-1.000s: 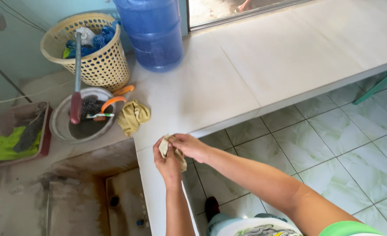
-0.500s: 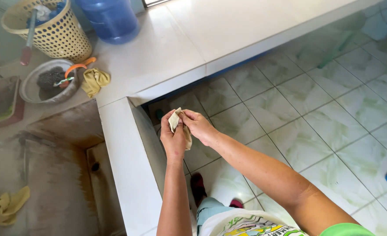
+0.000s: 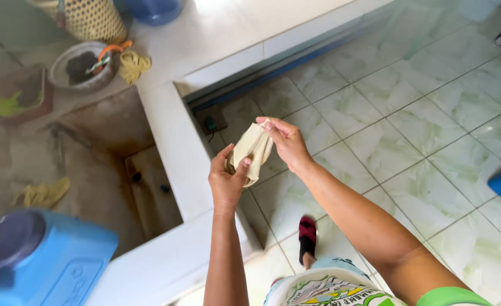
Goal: Wiping a tiled counter surface with a yellow cloth.
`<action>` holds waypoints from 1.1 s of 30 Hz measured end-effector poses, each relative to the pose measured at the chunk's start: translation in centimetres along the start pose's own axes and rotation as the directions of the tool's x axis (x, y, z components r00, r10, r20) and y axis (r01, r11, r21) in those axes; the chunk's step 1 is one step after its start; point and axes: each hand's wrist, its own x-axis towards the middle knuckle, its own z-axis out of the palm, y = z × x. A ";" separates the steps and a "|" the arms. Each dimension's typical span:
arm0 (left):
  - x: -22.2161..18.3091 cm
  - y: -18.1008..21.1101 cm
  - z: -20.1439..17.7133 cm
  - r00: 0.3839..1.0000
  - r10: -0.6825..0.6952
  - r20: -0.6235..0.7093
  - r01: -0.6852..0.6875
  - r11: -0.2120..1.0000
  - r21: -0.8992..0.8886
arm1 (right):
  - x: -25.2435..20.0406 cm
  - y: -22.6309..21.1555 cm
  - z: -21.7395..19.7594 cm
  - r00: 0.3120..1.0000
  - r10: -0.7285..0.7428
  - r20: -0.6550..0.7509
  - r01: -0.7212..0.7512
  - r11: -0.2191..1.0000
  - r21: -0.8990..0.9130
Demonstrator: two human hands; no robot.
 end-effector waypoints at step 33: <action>-17.7 8.3 -17.5 0.798 0.573 -0.188 -0.283 0.631 0.722 | -22.3 -10.3 9.3 0.936 -0.155 0.315 0.290 0.846 -0.448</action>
